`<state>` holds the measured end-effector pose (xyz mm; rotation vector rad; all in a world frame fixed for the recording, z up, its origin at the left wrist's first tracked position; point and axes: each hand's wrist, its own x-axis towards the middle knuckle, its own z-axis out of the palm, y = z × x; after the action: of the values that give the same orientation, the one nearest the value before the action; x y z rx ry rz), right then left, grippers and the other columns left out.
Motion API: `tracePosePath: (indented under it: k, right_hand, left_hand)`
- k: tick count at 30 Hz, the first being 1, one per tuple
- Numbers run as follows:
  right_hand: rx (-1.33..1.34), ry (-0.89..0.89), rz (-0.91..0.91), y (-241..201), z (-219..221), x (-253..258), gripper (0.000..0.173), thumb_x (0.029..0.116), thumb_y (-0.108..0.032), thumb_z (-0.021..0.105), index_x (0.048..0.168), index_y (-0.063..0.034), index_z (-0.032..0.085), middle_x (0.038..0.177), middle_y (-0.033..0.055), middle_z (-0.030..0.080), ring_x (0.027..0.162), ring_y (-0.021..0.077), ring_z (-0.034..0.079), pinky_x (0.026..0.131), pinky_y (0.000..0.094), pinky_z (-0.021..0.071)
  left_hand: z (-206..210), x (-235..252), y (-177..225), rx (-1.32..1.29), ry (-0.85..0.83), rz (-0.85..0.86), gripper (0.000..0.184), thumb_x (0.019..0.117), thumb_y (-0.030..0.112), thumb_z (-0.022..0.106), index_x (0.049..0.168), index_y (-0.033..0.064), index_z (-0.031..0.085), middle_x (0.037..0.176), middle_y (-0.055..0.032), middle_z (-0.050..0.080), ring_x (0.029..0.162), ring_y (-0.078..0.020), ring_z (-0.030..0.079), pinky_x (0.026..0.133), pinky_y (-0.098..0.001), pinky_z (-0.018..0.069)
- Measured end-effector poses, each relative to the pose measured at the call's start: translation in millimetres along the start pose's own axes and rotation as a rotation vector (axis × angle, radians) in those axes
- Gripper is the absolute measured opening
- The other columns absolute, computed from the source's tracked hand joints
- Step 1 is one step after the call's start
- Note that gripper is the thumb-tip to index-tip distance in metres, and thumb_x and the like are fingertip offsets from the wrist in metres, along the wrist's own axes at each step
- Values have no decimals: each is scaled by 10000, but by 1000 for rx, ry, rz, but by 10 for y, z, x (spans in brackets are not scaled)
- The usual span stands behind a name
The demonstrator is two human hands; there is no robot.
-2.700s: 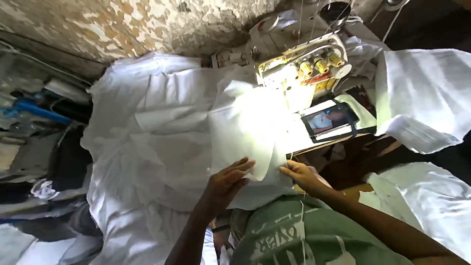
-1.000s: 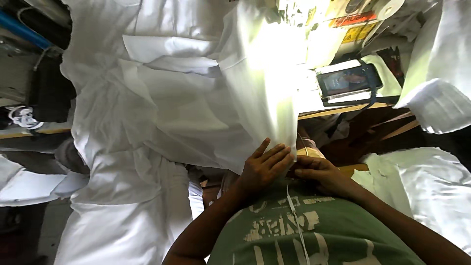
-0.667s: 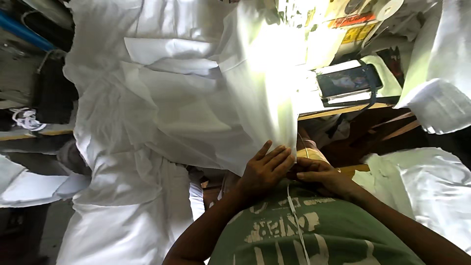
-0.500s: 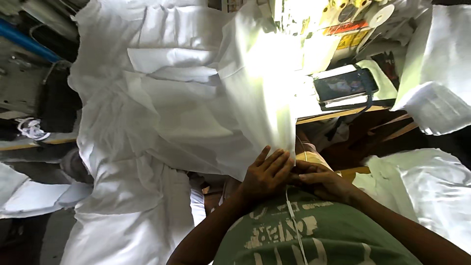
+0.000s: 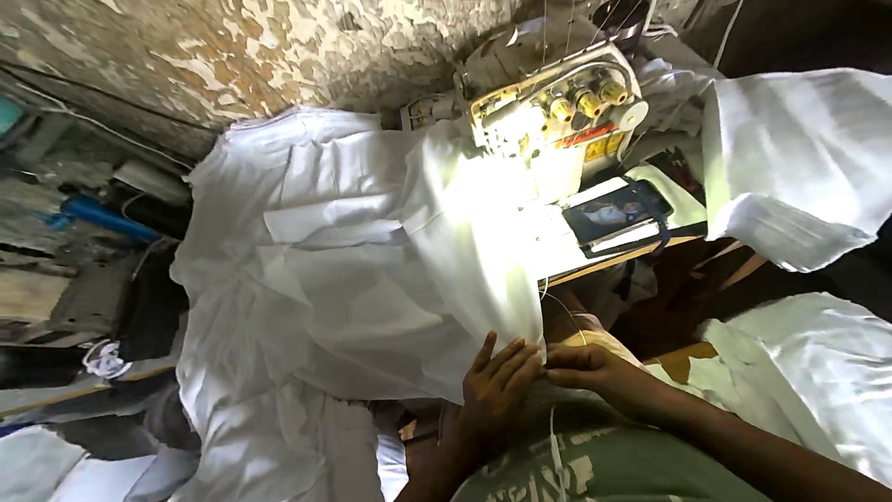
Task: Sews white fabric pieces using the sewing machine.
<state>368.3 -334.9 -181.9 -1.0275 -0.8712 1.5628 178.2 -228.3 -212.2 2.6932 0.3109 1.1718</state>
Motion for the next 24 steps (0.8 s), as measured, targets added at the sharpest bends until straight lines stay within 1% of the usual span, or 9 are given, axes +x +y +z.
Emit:
tracePosePath:
  k: [2,5,6,8,11,15,19,20,24]
  right_hand:
    - [-368,90,-253,-88,-58,143,200,999,-90,600,1091,41,720,1190,97,681,1078,40,642,945,194,530]
    - [-722,317,-458,-269,-216,553,228,990,-129,627,1151,5,716,1110,128,728,962,166,706,868,353,582]
    - [-818,383,-538,-353,-261,719,237,974,-114,652,1169,7,709,1121,146,729,971,231,719,857,425,587]
    - [-964,500,-727,-534,-319,1062,264,952,-123,686,1180,8,704,1155,169,724,1013,308,722,846,488,591]
    - [-999,632,-910,-791,-346,1476,230,928,-131,709,1111,8,715,1130,182,720,941,311,719,772,452,592]
    - [-1079,732,-935,-916,-443,1733,138,877,-99,726,971,-6,765,1081,208,716,829,346,697,650,466,561]
    - [-1146,802,-769,-818,-729,1902,181,921,-123,678,960,37,755,1025,284,706,956,462,703,757,579,572]
    - [-1169,800,-754,-801,-768,1922,192,924,-132,676,963,41,752,1011,281,710,955,467,704,748,585,571]
    - [-1163,797,-813,-784,-764,1967,162,855,-108,726,941,22,768,876,241,718,809,427,716,653,556,563]
  left_hand:
    - [-132,151,-8,-143,54,-129,138,1088,192,494,1060,100,593,1027,-29,726,1122,-99,681,1169,-359,407]
    - [-428,568,-70,-273,206,-246,196,1111,250,429,1063,150,592,1000,68,677,1038,6,668,1086,-315,498]
    - [-512,727,-107,-264,267,-236,197,1108,260,438,1074,169,610,993,104,669,1013,28,663,1037,-293,533]
    - [-633,1030,-207,-206,349,-153,190,1104,269,451,1108,197,626,1029,138,666,1017,34,659,956,-248,568]
    - [-718,1367,-359,-106,384,-15,183,1103,251,452,1125,174,616,1075,104,648,1048,14,646,909,-210,565]
    - [-784,1596,-504,3,407,78,195,1105,266,444,1119,163,608,1060,92,629,1036,39,619,888,-154,522]
    - [-871,1683,-586,88,412,76,211,1106,273,444,1098,145,611,1030,87,622,1002,69,600,870,-115,487]
    - [-889,1700,-579,104,408,65,211,1106,274,443,1100,147,611,1033,95,622,1008,80,595,875,-108,482]
    - [-911,1747,-517,129,397,56,192,1106,252,446,1120,153,611,1043,101,617,1020,89,587,889,-95,465]
